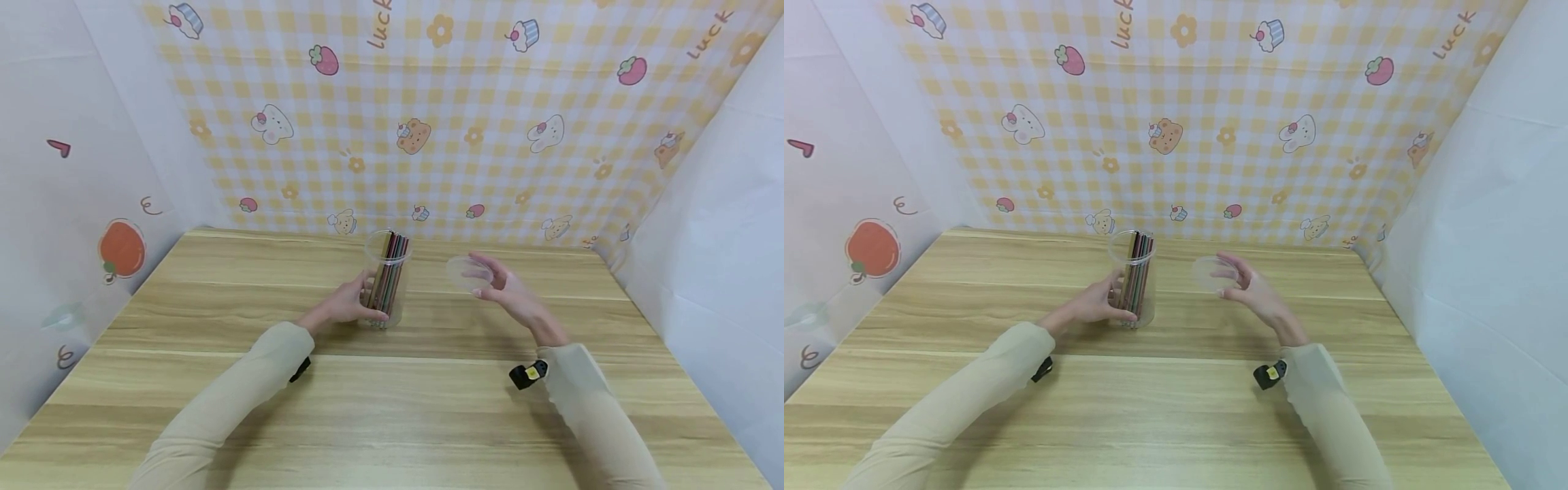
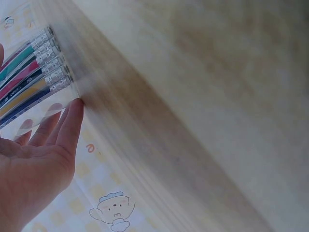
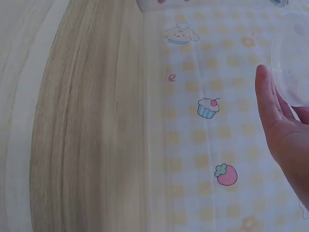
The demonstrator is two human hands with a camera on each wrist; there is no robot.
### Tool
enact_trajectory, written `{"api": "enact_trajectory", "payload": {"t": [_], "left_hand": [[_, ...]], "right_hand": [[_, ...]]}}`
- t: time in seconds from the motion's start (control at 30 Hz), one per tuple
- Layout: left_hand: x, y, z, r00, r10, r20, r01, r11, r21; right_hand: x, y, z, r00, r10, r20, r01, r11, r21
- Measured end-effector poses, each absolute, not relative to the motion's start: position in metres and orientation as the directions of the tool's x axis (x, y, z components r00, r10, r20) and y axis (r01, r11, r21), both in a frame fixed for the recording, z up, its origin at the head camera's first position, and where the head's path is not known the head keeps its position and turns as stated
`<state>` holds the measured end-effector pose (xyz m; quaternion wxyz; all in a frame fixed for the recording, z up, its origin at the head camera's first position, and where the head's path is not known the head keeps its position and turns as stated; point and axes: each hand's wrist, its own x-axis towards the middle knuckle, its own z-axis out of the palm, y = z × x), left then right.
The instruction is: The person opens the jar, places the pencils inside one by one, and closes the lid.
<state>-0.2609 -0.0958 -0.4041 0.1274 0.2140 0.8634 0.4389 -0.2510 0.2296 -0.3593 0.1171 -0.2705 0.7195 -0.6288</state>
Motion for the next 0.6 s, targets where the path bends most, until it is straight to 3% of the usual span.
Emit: {"api": "enact_trajectory", "payload": {"t": [0.6], "left_hand": [[-0.262,-0.096,-0.405,-0.873,0.488,-0.025,0.259,0.506,0.823]], "right_hand": [[-0.256,0.193,-0.335,-0.819,-0.529,0.223,-0.253,-0.015,-0.967]]}}
